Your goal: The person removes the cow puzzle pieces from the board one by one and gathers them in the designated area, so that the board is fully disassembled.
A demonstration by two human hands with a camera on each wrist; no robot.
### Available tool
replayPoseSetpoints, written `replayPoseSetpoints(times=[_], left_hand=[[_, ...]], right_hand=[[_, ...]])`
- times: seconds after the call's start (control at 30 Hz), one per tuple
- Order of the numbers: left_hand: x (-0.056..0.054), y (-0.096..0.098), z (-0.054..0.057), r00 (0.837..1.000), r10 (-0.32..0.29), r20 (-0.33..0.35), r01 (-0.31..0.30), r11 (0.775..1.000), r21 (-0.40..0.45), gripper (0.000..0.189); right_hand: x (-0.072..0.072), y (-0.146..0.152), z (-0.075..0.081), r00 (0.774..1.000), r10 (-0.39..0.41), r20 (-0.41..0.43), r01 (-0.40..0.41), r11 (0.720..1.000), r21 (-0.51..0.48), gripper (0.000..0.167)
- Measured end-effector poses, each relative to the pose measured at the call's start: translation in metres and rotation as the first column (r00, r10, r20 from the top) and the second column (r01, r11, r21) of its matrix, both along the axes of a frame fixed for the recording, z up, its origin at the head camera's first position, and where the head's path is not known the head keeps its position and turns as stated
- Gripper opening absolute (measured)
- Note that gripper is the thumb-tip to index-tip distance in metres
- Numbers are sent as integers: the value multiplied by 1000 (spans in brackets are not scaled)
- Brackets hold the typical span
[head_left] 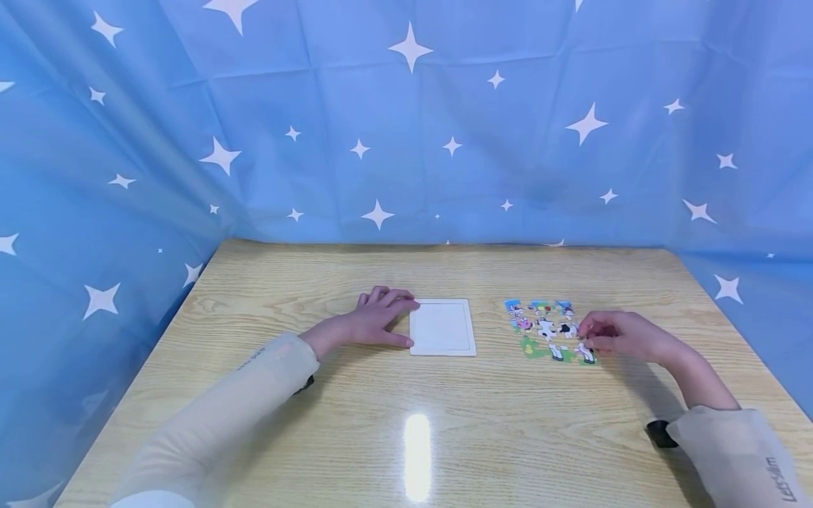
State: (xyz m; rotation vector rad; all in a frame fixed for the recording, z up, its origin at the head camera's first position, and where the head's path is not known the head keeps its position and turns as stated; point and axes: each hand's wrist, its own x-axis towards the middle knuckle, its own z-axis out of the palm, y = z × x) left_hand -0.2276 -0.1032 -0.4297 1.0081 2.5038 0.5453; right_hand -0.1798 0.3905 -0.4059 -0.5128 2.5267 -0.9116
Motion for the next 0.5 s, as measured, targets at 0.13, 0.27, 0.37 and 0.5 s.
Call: replayPoseSetpoints(times=[0.13, 0.27, 0.37, 0.5], left_hand=[[0, 1, 0, 1000, 0, 4, 0, 1000, 1, 78], [2, 0, 1, 999, 27, 30, -27, 1000, 15, 78], [4, -4, 2, 998, 58, 39, -59, 998, 36, 77], [6, -13, 3, 995, 98, 29, -100, 992, 73, 76]], right_hand=[[1, -2, 0, 999, -22, -38, 22, 1000, 6, 6], [0, -8, 1, 997, -35, -71, 36, 999, 6, 7], [-2, -15, 1, 992, -44, -118, 47, 999, 25, 7], [-8, -26, -2, 978, -26, -207, 38, 998, 53, 7]])
